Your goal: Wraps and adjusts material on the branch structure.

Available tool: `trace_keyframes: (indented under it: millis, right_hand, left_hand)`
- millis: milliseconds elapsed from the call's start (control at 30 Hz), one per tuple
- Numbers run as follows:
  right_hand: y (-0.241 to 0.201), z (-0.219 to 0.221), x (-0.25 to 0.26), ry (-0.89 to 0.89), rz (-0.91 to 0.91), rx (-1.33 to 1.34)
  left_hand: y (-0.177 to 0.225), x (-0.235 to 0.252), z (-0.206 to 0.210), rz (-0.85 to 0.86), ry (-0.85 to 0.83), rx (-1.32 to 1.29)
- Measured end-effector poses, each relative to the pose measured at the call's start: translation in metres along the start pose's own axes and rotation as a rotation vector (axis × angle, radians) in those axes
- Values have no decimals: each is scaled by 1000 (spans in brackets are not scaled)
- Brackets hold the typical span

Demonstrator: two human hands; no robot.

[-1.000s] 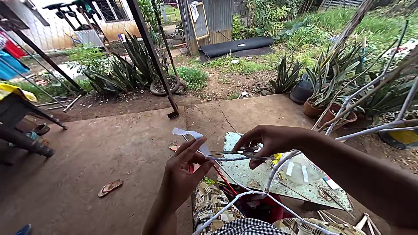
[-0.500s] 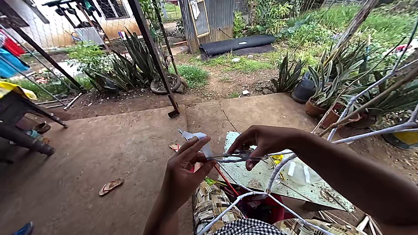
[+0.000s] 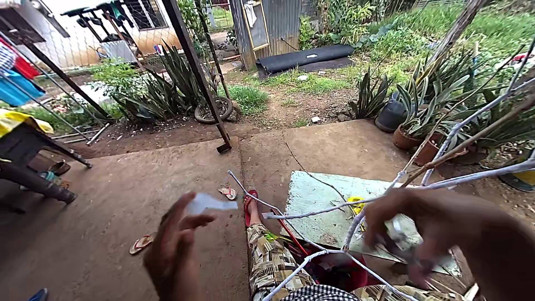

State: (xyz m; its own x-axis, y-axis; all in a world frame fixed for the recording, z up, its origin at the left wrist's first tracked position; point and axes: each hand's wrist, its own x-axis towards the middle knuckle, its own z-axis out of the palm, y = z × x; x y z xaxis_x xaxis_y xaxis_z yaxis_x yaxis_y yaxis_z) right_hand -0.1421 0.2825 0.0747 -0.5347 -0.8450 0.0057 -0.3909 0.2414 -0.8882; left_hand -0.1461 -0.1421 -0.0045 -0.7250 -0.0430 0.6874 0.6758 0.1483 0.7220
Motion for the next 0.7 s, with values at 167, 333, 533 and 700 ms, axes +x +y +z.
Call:
trace_keyframes:
  millis: [167, 333, 533, 700]
  right_hand:
    - [69, 52, -9, -319, 579, 122]
    - [220, 70, 24, -174, 1029, -247]
    - [301, 102, 78, 113, 1236, -415]
    - [354, 146, 87, 336, 1230, -261]
  left_hand:
    - [-11, -45, -22, -290, 580, -74]
    - [-43, -94, -1, -602, 588, -8]
    - [-47, -118, 42, -682, 430, -58]
    - [-44, -117, 50, -641, 362, -43]
